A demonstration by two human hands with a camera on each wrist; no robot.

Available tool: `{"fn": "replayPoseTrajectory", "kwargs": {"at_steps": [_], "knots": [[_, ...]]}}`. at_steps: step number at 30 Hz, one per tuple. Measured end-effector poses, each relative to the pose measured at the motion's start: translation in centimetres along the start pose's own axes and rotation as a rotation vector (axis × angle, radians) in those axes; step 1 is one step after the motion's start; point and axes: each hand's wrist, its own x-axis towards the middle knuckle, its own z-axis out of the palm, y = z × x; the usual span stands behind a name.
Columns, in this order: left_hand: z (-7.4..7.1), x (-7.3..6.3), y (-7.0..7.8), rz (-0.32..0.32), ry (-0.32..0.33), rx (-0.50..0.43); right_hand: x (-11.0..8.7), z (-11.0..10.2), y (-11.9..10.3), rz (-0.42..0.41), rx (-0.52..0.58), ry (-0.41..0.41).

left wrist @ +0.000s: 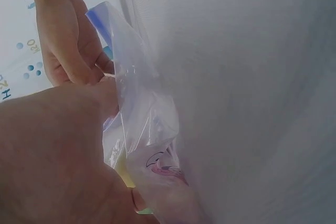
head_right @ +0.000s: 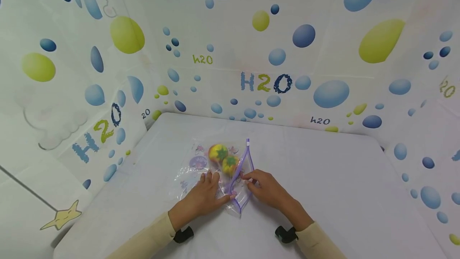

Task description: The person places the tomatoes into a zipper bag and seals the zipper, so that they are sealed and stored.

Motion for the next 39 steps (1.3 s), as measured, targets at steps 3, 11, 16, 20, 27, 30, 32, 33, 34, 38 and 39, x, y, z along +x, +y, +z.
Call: {"fn": "replayPoseTrajectory", "kwargs": {"at_steps": [3,11,16,20,27,30,32,33,34,38,39], "knots": [[-0.1,0.0,0.0,-0.001,-0.010,-0.011,-0.3,0.0,0.1,-0.025,0.003,0.004],[-0.2,0.2,0.0,-0.003,-0.020,-0.013,-1.1,0.2,-0.4,-0.069,0.009,0.001],[-0.8,-0.1,0.3,0.004,-0.015,-0.002,-1.6,0.5,-1.3,-0.047,-0.001,-0.025],[-0.8,-0.2,0.2,0.019,0.013,0.003,-1.9,1.0,-1.9,-0.018,-0.004,-0.059],[-1.1,-0.1,0.2,-0.010,-0.043,-0.031,-2.2,1.4,-3.0,0.012,-0.019,-0.072],[-1.1,-0.1,0.2,-0.022,-0.067,-0.045,-2.4,1.5,-3.1,0.030,-0.045,-0.079],[-1.2,-0.1,0.3,-0.027,-0.076,-0.058,-2.5,1.5,-3.2,0.037,-0.060,-0.084],[-1.2,-0.2,0.3,-0.031,-0.083,-0.063,-2.6,1.5,-3.3,0.041,-0.064,-0.085],[-1.3,-0.2,0.3,-0.035,-0.088,-0.068,-2.7,1.5,-3.3,0.044,-0.071,-0.084],[-1.5,-0.4,0.3,-0.045,-0.094,-0.104,-3.0,1.5,-3.5,0.047,-0.074,-0.071],[-1.5,-0.4,0.3,-0.046,-0.094,-0.113,-3.1,1.5,-3.6,0.047,-0.076,-0.066]]}}
